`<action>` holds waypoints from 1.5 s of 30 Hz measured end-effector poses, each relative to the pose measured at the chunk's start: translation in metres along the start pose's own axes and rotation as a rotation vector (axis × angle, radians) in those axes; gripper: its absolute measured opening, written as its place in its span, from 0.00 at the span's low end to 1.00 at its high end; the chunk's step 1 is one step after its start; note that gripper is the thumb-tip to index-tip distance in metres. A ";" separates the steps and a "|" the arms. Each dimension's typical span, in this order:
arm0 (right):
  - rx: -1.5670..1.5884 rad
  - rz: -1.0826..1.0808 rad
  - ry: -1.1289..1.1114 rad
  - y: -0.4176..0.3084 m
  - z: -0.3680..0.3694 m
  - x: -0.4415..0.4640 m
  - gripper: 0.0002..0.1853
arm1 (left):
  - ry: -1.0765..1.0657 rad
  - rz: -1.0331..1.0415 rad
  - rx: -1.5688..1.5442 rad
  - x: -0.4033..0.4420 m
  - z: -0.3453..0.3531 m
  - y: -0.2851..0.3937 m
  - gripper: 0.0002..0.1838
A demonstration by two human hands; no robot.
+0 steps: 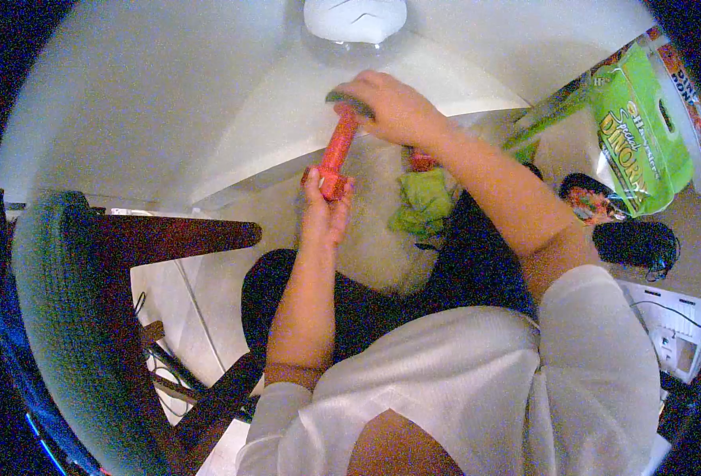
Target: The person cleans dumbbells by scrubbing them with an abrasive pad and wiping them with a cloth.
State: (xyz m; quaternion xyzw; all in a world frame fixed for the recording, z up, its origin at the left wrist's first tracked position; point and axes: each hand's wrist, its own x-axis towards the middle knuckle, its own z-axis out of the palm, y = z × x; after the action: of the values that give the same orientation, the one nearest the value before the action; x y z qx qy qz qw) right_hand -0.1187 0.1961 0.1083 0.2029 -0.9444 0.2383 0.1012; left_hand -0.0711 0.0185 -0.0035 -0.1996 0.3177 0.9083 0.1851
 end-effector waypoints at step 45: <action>0.114 -0.141 0.016 -0.020 0.099 -0.054 0.26 | 0.032 -0.175 -0.219 0.005 -0.002 0.014 0.24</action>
State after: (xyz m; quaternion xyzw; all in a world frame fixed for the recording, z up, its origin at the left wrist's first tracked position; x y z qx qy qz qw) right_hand -0.0712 0.1493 0.0149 0.2726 -0.9117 0.2857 0.1135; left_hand -0.0809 0.0080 -0.0008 -0.2602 0.2012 0.9145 0.2356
